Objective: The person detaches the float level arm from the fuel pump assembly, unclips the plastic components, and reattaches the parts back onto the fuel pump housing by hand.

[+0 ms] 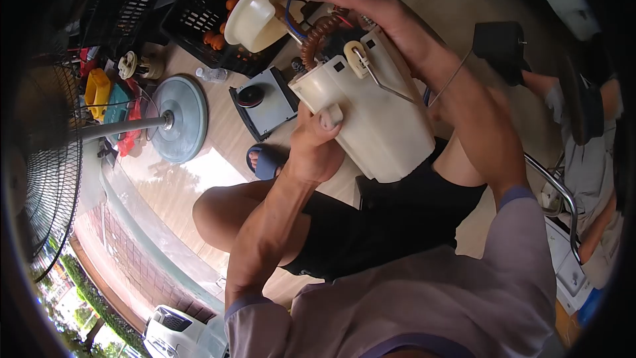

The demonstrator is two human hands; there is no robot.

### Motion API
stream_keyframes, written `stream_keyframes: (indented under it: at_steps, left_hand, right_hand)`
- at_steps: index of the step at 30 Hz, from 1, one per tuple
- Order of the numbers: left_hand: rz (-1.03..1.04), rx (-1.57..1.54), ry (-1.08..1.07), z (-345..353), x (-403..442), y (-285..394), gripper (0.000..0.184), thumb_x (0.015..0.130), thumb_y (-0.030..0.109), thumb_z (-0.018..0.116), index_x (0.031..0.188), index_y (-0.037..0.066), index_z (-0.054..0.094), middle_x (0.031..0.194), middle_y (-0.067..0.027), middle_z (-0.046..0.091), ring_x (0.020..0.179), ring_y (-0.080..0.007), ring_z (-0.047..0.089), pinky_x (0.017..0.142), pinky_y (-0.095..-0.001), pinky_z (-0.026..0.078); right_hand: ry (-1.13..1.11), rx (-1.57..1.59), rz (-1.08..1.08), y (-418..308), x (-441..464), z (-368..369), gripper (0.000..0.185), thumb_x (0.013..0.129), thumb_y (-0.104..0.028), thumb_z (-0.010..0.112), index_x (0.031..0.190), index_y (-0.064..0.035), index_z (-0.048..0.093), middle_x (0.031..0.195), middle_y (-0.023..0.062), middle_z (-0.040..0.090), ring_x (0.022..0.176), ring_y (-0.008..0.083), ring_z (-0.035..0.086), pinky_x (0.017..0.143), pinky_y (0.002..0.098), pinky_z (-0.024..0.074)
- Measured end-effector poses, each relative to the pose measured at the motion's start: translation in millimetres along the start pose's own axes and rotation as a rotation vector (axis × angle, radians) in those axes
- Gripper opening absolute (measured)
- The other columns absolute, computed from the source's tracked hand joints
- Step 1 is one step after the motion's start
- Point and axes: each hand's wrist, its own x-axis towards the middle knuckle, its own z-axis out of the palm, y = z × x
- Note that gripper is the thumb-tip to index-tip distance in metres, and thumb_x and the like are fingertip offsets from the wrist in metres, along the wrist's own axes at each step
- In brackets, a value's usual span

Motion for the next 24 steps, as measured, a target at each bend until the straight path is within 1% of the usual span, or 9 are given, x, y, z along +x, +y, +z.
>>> stream_keyframes:
  at_steps: [3, 6, 9, 12, 16, 19, 20, 21, 24]
  left_hand:
    - [0.039, 0.136, 0.0, -2, 3, 17, 0.081, 0.077, 0.048, 0.078, 0.139, 0.004, 0.05, 0.124, -0.0147, 0.064, 0.115, -0.0303, 0.063, 0.1, -0.0472, 0.052]
    - [0.065, 0.067, 0.083, -2, 7, 24, 0.077, 0.079, 0.046, 0.072, 0.137, 0.001, 0.049, 0.121, -0.016, 0.064, 0.11, -0.03, 0.064, 0.095, -0.0454, 0.055]
    - [0.236, 0.067, 0.192, -4, 8, 27, 0.072, 0.082, 0.046, 0.068, 0.134, 0.0, 0.051, 0.12, -0.0166, 0.064, 0.108, -0.03, 0.065, 0.095, -0.0446, 0.054]
    - [0.306, 0.088, 0.21, -25, 4, 28, 0.069, 0.083, 0.044, 0.068, 0.133, -0.001, 0.052, 0.12, -0.0164, 0.063, 0.108, -0.03, 0.064, 0.095, -0.0446, 0.053]
    - [0.344, 0.209, 0.3, -35, -10, 33, 0.071, 0.078, 0.039, 0.074, 0.132, -0.002, 0.051, 0.117, -0.0149, 0.063, 0.103, -0.0264, 0.064, 0.091, -0.0412, 0.054]
    - [0.42, 0.246, 0.378, -34, -18, 29, 0.072, 0.071, 0.031, 0.084, 0.127, -0.002, 0.053, 0.111, -0.0084, 0.064, 0.096, -0.0173, 0.062, 0.085, -0.0312, 0.051]
    - [0.448, 0.3, 0.384, -37, -20, 28, 0.072, 0.071, 0.031, 0.084, 0.127, -0.002, 0.053, 0.111, -0.0084, 0.064, 0.096, -0.0172, 0.062, 0.086, -0.0312, 0.051]
    - [0.463, 0.352, 0.387, -42, -23, 24, 0.073, 0.071, 0.032, 0.085, 0.127, -0.002, 0.053, 0.111, -0.0084, 0.064, 0.097, -0.0171, 0.062, 0.086, -0.0312, 0.051]
    - [0.444, 0.503, 0.32, -49, -24, 15, 0.081, 0.076, 0.039, 0.076, 0.135, -0.006, 0.044, 0.118, -0.0182, 0.06, 0.102, -0.0272, 0.065, 0.084, -0.0403, 0.058]
  right_hand:
    - [0.015, -0.313, -0.229, 2, 11, -8, 0.058, 0.097, -0.051, 0.061, 0.114, 0.0038, 0.068, 0.102, 0.0108, 0.074, 0.091, 0.0124, 0.072, 0.085, 0.0306, 0.0581]
    - [0.065, -0.38, -0.062, 12, 7, -12, 0.065, 0.095, -0.058, 0.062, 0.121, 0.0016, 0.067, 0.104, 0.0105, 0.073, 0.095, 0.0131, 0.069, 0.088, 0.0309, 0.054]
    - [0.174, -0.191, 0.195, 21, 5, -21, 0.063, 0.096, -0.057, 0.062, 0.123, -0.0012, 0.067, 0.104, 0.0095, 0.073, 0.095, 0.0154, 0.068, 0.087, 0.031, 0.0535]
    - [0.259, -0.341, 0.211, 31, 2, -28, 0.052, 0.099, -0.05, 0.061, 0.124, -0.005, 0.067, 0.104, 0.0096, 0.072, 0.096, 0.0174, 0.068, 0.087, 0.0305, 0.053]
    - [0.089, -1.027, 0.245, 19, -23, -9, 0.029, 0.099, -0.028, 0.067, 0.108, -0.0019, 0.072, 0.086, 0.0084, 0.073, 0.073, 0.0151, 0.067, 0.066, 0.031, 0.0522]
    - [0.026, -1.19, -0.267, 30, -63, 15, 0.016, 0.093, -0.014, 0.073, 0.098, 0.0006, 0.072, 0.078, 0.0096, 0.07, 0.061, 0.0168, 0.064, 0.054, 0.031, 0.0481]
    - [-0.013, -1.126, -0.432, 27, -70, 24, 0.01, 0.087, -0.004, 0.076, 0.094, 0.0007, 0.071, 0.076, 0.0113, 0.068, 0.06, 0.0198, 0.065, 0.054, 0.0291, 0.049]
    - [0.009, -1.059, -0.54, 23, -70, 33, 0.012, 0.087, -0.004, 0.076, 0.097, 0.001, 0.071, 0.077, 0.0108, 0.069, 0.063, 0.0197, 0.066, 0.056, 0.029, 0.0502]
    - [0.205, -0.969, -0.732, 26, -66, 42, 0.026, 0.086, -0.003, 0.078, 0.11, 0.0014, 0.069, 0.084, 0.0102, 0.071, 0.074, 0.0191, 0.07, 0.065, 0.0291, 0.0541]
